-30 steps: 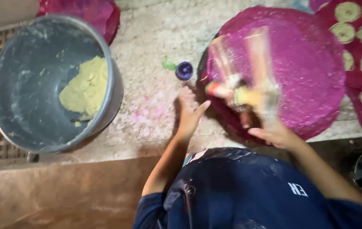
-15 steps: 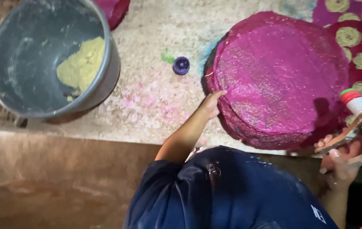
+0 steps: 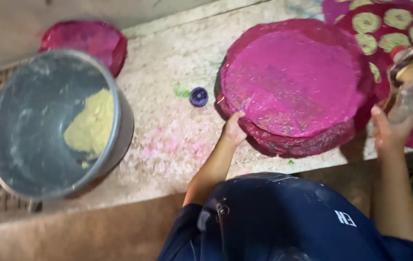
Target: The person uses a manual dough press to extrude dough into spiral noodle shapes onto pink trays. They repeatedly scoop dough from a metal bowl, load the press, and squeeze out noodles, then move the filled tray aside and continue with a new tray.
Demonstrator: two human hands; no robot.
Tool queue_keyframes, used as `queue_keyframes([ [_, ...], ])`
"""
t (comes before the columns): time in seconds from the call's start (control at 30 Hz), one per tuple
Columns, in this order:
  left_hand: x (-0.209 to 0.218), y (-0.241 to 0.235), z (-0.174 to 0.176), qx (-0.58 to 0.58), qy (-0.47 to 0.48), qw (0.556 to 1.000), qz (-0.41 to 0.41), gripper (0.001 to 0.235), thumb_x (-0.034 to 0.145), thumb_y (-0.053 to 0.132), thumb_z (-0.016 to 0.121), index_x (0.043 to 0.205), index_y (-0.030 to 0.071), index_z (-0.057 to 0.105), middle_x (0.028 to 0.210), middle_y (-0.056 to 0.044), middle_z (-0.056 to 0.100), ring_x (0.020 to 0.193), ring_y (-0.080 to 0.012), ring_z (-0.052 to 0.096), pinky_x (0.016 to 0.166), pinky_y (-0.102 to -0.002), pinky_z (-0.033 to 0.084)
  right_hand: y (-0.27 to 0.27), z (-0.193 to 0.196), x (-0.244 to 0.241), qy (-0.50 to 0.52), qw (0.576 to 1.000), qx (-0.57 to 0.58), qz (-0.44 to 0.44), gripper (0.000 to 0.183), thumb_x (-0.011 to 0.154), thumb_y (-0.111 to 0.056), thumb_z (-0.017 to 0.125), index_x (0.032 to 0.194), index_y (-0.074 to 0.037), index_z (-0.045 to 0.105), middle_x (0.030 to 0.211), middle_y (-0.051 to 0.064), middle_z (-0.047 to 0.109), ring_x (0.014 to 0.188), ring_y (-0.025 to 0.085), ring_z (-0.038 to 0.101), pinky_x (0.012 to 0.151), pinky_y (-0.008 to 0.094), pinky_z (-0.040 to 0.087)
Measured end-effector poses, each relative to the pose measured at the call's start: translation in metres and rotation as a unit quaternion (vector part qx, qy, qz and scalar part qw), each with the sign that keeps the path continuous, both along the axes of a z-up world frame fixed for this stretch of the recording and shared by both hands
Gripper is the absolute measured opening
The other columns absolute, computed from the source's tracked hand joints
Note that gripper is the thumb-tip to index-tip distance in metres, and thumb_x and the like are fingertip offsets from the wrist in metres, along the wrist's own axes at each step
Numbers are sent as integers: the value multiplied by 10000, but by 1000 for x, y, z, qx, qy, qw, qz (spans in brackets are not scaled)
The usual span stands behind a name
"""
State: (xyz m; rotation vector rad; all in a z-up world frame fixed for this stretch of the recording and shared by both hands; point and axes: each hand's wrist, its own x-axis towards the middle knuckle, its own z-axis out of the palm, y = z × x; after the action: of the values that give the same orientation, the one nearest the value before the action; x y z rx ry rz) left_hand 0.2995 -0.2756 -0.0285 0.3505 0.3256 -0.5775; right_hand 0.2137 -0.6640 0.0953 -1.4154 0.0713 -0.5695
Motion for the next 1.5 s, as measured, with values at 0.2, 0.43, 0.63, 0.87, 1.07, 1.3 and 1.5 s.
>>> queue_keyframes([
  [0.2, 10, 9, 0, -11, -12, 1000, 4, 560, 837, 94, 578, 1388, 13, 516, 1364, -153, 604, 1310, -358, 539, 1175, -527, 387, -23, -17, 9, 1, 997, 33, -71, 494, 1050, 37, 704, 1446, -39, 418, 1218, 76, 595, 1038, 148, 641, 816, 189, 522],
  [0.43, -30, 94, 14, 65, 15, 993, 101, 542, 775, 60, 613, 1307, -29, 566, 1224, -175, 657, 1144, -365, 612, 1036, -524, 469, 22, -50, 38, 71, 983, 165, -44, 350, 1046, -100, 662, 1348, -6, 511, 1177, 98, 685, 983, 165, 691, 696, 262, 515],
  [0.63, -78, 197, 98, 215, -79, 934, 273, 740, 692, 61, 569, 1428, 12, 520, 1359, -151, 594, 1283, -349, 547, 1129, -517, 422, 71, -39, 87, 161, 979, 108, 68, 296, 1017, -161, 628, 1264, 1, 619, 1077, 56, 695, 892, 149, 679, 784, 296, 575],
  [0.87, -103, 229, 133, 192, -144, 920, 309, 756, 720, 79, 564, 1470, 1, 500, 1398, -170, 584, 1330, -376, 551, 1163, -551, 418, 127, -37, 98, 148, 962, 169, 158, 272, 1000, -118, 674, 1232, -66, 543, 955, 12, 626, 799, 123, 624, 676, 276, 516],
  [1.07, -99, 188, 69, 173, -37, 944, 278, 700, 748, 109, 536, 1436, -13, 490, 1353, -178, 594, 1279, -377, 565, 1130, -542, 430, 109, -73, 51, 205, 959, 132, 142, 173, 1049, -116, 639, 1213, -62, 625, 967, 23, 643, 801, 114, 592, 694, 249, 461],
  [1.3, -80, 123, -8, 20, 87, 993, 81, 614, 817, 158, 506, 1397, -42, 475, 1288, -211, 604, 1203, -395, 576, 1082, -542, 436, 20, -59, -7, 126, 987, -102, -7, 264, 1125, -113, 604, 1363, -11, 555, 1132, 51, 643, 995, 132, 636, 754, 216, 472],
  [1.5, -76, 125, -11, 13, 81, 996, 43, 599, 867, 109, 530, 1432, -55, 414, 1319, -223, 565, 1231, -404, 557, 1098, -553, 423, 28, -26, -42, 101, 992, -69, -20, 432, 1089, -188, 669, 1422, 17, 484, 1155, 64, 602, 970, 154, 643, 560, 188, 462],
])
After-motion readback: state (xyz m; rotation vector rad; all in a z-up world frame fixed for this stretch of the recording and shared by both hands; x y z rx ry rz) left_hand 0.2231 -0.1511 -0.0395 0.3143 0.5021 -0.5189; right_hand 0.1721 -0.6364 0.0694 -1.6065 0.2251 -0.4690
